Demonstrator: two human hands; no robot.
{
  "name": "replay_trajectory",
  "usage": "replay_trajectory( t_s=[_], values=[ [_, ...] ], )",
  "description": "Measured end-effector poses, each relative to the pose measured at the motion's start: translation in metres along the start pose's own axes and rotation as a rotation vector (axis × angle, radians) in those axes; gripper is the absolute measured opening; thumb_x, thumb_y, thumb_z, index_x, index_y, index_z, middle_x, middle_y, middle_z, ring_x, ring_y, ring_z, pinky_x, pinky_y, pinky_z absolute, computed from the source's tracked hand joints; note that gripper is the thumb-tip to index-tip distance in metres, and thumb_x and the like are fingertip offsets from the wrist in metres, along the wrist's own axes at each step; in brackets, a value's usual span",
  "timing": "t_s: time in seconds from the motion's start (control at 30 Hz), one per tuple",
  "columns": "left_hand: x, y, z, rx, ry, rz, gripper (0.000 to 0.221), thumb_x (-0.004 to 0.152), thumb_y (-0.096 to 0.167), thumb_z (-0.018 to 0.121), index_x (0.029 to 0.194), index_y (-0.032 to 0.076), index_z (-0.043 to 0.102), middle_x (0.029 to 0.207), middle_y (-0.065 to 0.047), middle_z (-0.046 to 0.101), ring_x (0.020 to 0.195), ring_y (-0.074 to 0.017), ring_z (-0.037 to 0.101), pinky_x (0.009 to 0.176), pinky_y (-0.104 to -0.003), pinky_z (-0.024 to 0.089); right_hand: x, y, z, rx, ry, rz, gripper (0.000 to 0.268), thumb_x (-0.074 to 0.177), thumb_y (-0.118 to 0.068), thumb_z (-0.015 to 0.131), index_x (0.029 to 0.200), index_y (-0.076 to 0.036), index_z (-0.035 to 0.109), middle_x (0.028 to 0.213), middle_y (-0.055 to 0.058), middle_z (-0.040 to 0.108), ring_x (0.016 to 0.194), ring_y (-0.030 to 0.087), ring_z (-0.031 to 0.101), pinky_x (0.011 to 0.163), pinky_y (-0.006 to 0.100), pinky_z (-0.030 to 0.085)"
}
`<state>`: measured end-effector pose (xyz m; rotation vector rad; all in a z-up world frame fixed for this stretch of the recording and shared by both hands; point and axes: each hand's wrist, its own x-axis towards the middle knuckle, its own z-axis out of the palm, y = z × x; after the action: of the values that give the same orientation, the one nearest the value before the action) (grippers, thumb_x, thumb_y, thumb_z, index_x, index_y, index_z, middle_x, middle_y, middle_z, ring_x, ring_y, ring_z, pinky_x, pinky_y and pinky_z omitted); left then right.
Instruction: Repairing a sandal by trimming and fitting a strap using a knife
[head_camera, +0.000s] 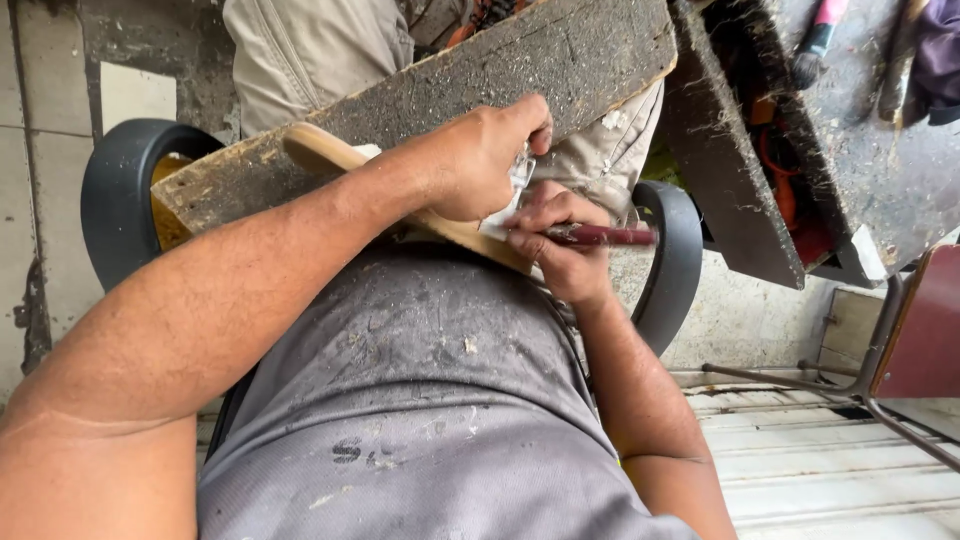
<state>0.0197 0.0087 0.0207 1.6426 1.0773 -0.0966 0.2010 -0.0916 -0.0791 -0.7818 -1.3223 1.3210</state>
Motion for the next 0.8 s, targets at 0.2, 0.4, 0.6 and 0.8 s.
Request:
replay_trajectory(
  t_s=[0.2, 0.4, 0.6, 0.8],
  values=[
    [0.014, -0.014, 0.009, 0.026, 0.066, 0.083, 0.036, 0.086, 0.013, 0.069, 0.114, 0.021, 0.048, 0.086, -0.003, 0.060, 0.072, -0.0190, 0.049, 0.060, -0.039, 0.037, -0.005, 0.016, -0.007, 0.324, 0.155, 0.087, 0.025, 0.083, 0.014, 0.073, 0.092, -0.009, 0.067, 0.091, 0.012, 0.069, 0.085, 0.020, 0.070, 0.064, 0.026, 0.058],
    [-0.001, 0.002, 0.005, 0.033, 0.001, 0.018, 0.037, 0.086, 0.003, 0.064, 0.113, 0.020, 0.045, 0.083, -0.002, 0.054, 0.071, -0.0178, 0.045, 0.058, -0.040, 0.033, -0.001, 0.002, -0.013, 0.348, 0.050, 0.068, 0.021, 0.082, 0.007, 0.078, 0.093, -0.010, 0.072, 0.089, 0.012, 0.071, 0.086, 0.020, 0.075, 0.074, 0.026, 0.061],
    [0.008, -0.002, 0.014, 0.063, -0.005, 0.028, 0.044, 0.079, -0.004, 0.050, 0.116, 0.020, 0.045, 0.084, -0.003, 0.056, 0.074, -0.0195, 0.050, 0.060, -0.040, 0.037, -0.016, 0.008, -0.030, 0.049, 0.041, 0.072, 0.020, 0.078, 0.000, 0.085, 0.087, -0.012, 0.071, 0.087, 0.005, 0.070, 0.078, 0.015, 0.063, 0.074, 0.028, 0.052],
    [0.022, -0.012, 0.012, 0.019, 0.055, 0.046, 0.051, 0.075, -0.005, 0.057, 0.117, 0.020, 0.044, 0.084, -0.004, 0.058, 0.070, -0.0189, 0.050, 0.057, -0.040, 0.034, -0.007, -0.004, -0.012, 0.001, -0.027, 0.054, 0.018, 0.082, 0.000, 0.082, 0.087, -0.011, 0.068, 0.086, 0.005, 0.064, 0.082, 0.018, 0.069, 0.077, 0.028, 0.059]
  ],
)
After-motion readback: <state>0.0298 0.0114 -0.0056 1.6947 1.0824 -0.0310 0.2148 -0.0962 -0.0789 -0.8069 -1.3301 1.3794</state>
